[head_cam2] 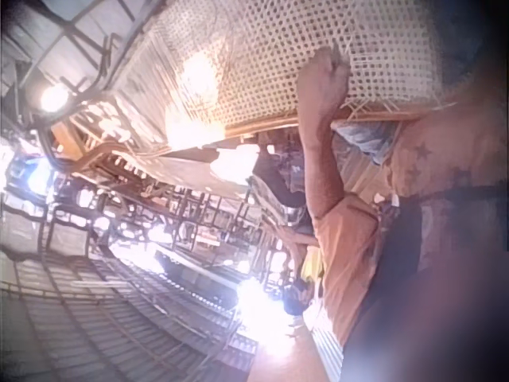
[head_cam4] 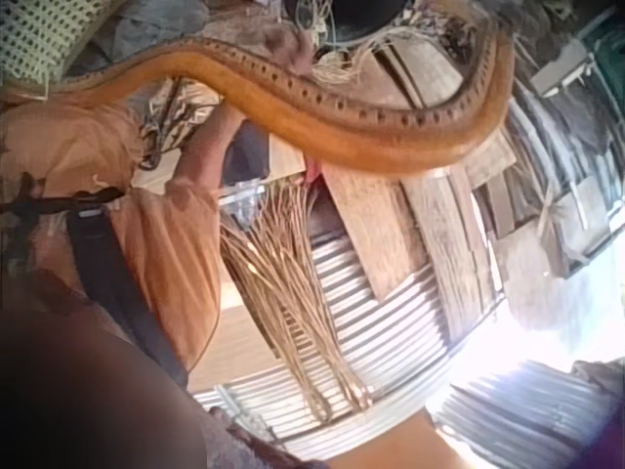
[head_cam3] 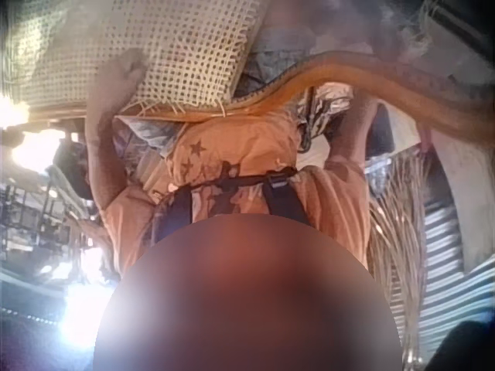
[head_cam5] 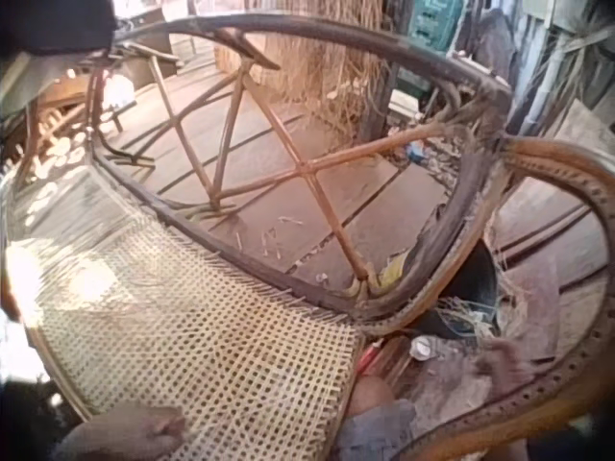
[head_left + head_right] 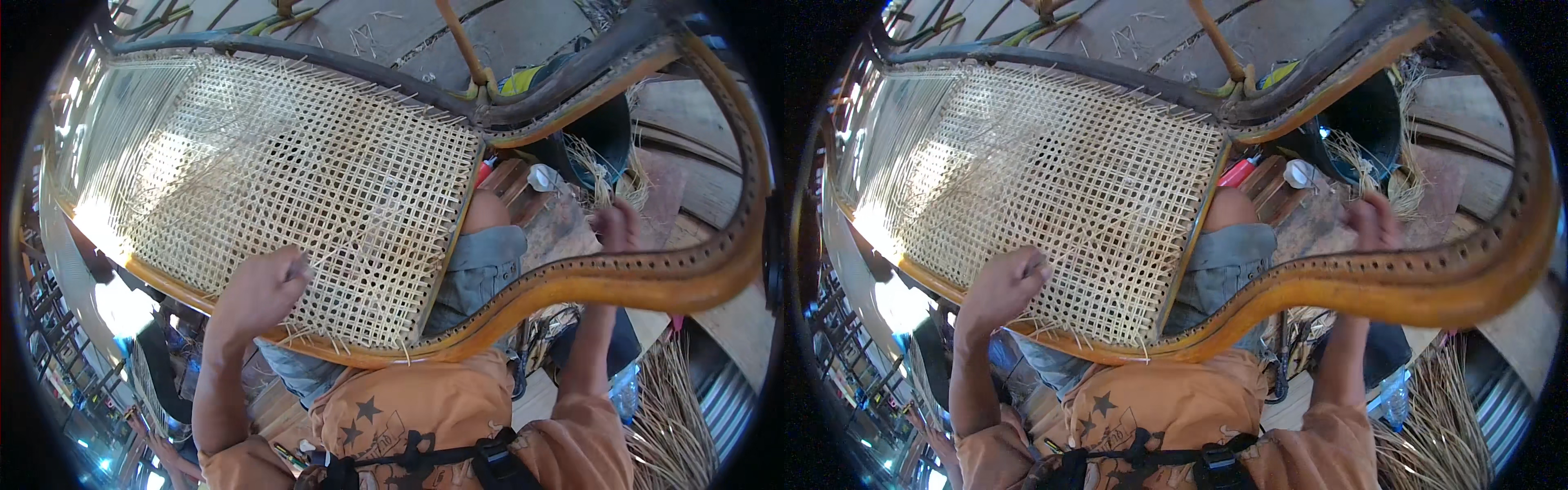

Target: Manually weaving and trimming rattan strands to repair a chair seat using a small knife.

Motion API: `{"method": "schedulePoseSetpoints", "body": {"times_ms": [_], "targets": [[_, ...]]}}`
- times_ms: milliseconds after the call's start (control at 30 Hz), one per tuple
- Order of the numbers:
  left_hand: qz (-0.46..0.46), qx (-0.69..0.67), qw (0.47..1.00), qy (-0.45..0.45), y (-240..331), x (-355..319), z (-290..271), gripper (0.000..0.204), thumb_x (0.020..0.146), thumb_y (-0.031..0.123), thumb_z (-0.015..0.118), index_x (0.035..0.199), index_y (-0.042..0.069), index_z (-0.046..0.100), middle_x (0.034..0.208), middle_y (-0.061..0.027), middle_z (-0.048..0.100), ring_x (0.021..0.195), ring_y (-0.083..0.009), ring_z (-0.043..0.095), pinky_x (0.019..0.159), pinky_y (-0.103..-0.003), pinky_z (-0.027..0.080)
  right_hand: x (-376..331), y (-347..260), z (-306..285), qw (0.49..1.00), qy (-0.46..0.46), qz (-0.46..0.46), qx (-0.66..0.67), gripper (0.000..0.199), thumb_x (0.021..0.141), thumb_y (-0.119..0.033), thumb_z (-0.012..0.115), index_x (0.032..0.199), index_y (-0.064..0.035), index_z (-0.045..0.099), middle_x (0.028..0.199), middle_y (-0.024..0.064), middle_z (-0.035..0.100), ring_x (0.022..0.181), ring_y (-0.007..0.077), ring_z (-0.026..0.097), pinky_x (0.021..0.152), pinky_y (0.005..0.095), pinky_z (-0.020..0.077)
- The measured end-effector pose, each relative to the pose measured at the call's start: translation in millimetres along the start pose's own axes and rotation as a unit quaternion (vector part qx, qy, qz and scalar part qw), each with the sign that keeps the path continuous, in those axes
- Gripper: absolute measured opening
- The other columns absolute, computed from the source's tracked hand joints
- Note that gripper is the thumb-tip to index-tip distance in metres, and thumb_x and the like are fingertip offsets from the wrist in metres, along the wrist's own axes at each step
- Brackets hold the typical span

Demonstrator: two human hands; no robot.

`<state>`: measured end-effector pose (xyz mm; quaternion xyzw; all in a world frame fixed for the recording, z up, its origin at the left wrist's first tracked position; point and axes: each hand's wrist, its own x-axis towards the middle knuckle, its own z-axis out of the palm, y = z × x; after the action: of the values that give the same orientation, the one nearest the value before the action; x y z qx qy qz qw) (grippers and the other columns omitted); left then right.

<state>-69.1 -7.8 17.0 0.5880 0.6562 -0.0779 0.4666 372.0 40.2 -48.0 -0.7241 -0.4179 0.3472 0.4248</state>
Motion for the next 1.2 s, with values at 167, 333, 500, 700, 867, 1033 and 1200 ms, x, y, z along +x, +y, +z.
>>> {"method": "schedulePoseSetpoints", "body": {"times_ms": [167, 333, 500, 700, 867, 1033, 1200], "targets": [[-0.024, -0.033, 0.998, 0.051, 3.3, -74.3, -17.9, 0.017, 0.081, 0.018, 0.056, 0.081, 0.001, 0.055, 0.065, -0.0177, 0.056, 0.064, -0.0335, 0.059, 0.059, -0.038, 0.045, -89.1, -113.3, -63.5, 0.923, -0.010, -0.296, 0.244, 0.024, 0.093, -0.022, 0.048, 0.105, -0.0024, 0.057, 0.084, 0.0068, 0.056, 0.077, 0.0179, 0.054, 0.070, 0.0292, 0.0461], [0.103, 0.041, 0.992, 0.066, 47.2, -130.1, -21.1, 0.011, 0.075, 0.011, 0.060, 0.085, 0.005, 0.059, 0.074, -0.0124, 0.061, 0.067, -0.0282, 0.062, 0.060, -0.034, 0.048, -149.4, -157.8, 139.2, 0.790, -0.461, -0.396, 0.085, 0.023, 0.089, -0.022, 0.052, 0.098, -0.0016, 0.058, 0.090, 0.0130, 0.059, 0.089, 0.0327, 0.055, 0.078, 0.0408, 0.0433], [0.088, 0.030, 0.960, 0.262, 27.8, -152.8, -30.7, 0.013, 0.078, 0.012, 0.059, 0.087, 0.003, 0.059, 0.066, -0.0113, 0.058, 0.062, -0.0248, 0.061, 0.056, -0.033, 0.046, -142.8, -178.9, 168.1, 0.687, -0.610, -0.393, -0.021, 0.023, 0.088, -0.024, 0.056, 0.103, -0.0054, 0.058, 0.085, 0.0089, 0.060, 0.076, 0.0256, 0.059, 0.069, 0.0342, 0.0473], [0.052, -0.156, 0.954, 0.253, -22.3, -8.8, 10.3, 0.038, 0.092, 0.033, 0.040, 0.093, -0.003, 0.052, 0.077, -0.0097, 0.055, 0.066, -0.0178, 0.048, 0.062, -0.034, 0.041, -44.7, -197.6, 119.3, 0.910, -0.342, -0.179, 0.150, 0.013, 0.090, -0.011, 0.054, 0.099, -0.0063, 0.061, 0.069, -0.0009, 0.056, 0.061, 0.0069, 0.052, 0.055, 0.0206, 0.0445], [0.024, -0.382, 0.923, -0.048, 58.3, 84.7, 43.4, 0.020, 0.082, 0.017, 0.049, 0.071, 0.002, 0.055, 0.066, -0.0054, 0.054, 0.057, -0.0145, 0.048, 0.057, -0.029, 0.041, -43.8, -198.5, 117.8, 0.917, -0.324, -0.170, 0.156, 0.017, 0.089, -0.017, 0.055, 0.098, -0.0035, 0.062, 0.066, 0.0006, 0.055, 0.061, 0.0070, 0.053, 0.053, 0.0220, 0.0427], [0.095, -0.481, 0.866, -0.096, 47.0, 139.6, 82.6, 0.017, 0.088, 0.019, 0.051, 0.085, 0.002, 0.056, 0.066, -0.0050, 0.054, 0.053, -0.0129, 0.051, 0.047, -0.027, 0.043, -61.4, -174.5, 171.3, 0.847, -0.376, -0.338, -0.161, 0.018, 0.086, -0.021, 0.056, 0.093, -0.0050, 0.062, 0.070, 0.0091, 0.057, 0.062, 0.0192, 0.055, 0.059, 0.0336, 0.0433], [0.005, -0.325, 0.940, -0.099, 35.0, 79.0, 21.8, 0.024, 0.090, 0.021, 0.049, 0.086, -0.001, 0.056, 0.068, -0.0057, 0.056, 0.054, -0.0122, 0.052, 0.048, -0.026, 0.041, -45.2, -104.2, 177.6, 0.806, -0.411, -0.254, -0.341, 0.018, 0.083, -0.017, 0.057, 0.091, -0.0018, 0.061, 0.076, 0.0125, 0.061, 0.071, 0.0214, 0.062, 0.065, 0.0353, 0.0465]]}}
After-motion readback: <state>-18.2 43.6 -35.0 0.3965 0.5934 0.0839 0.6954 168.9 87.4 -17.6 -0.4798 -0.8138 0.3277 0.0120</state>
